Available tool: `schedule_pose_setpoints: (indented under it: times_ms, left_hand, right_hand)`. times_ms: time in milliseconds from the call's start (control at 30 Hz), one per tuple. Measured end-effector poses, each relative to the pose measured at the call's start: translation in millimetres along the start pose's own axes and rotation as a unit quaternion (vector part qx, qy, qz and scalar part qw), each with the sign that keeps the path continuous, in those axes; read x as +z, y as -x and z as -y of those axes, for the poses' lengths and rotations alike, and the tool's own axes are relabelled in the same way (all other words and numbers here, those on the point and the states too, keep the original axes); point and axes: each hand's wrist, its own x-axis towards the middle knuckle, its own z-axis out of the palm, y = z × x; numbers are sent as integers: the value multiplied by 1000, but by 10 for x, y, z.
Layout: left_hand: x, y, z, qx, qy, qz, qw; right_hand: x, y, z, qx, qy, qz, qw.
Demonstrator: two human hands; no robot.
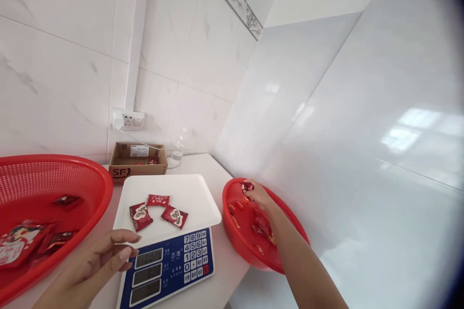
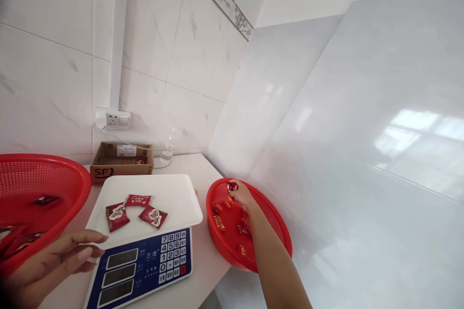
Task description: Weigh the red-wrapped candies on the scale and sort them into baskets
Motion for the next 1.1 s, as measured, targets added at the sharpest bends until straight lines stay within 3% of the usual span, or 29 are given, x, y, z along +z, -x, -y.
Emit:
schedule_pose_setpoints:
  times_ms: [67, 167, 200, 267, 367, 467, 600, 833, 1100]
  left_hand:
    - [53, 72, -13, -54, 52, 80, 994]
    - [148, 212, -109, -151, 146, 184, 960]
    - [180, 258, -155, -180, 183, 207, 944]
    - [239, 330, -245, -219, 267, 225, 911]
    - [283, 361, -343, -223, 372, 209, 877]
    - [254, 309, -395, -208, 409, 201, 866]
    - [169, 233, -424, -235, 386, 168, 876]
    - [163, 257, -417, -250, 362, 151, 885]
    - [232, 226, -402, -262, 373, 41, 889]
  right_hand:
    - [16, 3, 219, -33, -53, 9, 998]
    - [184, 193, 638, -94, -153, 48, 983]
    - [283, 311, 790, -127, -246, 85, 957]
    - [532, 613, 1086, -175, -349, 160, 907]
    - [944, 1120, 1456, -278, -357, 235, 860]
    - [1240, 1528, 1687, -363, -291, 236, 853]
    - [1347, 1784, 1749, -367, -196, 252, 874]
    - [1324, 1802, 1527, -370, -156, 257, 879]
    - [1256, 1884, 1505, -401, -137, 236, 874]
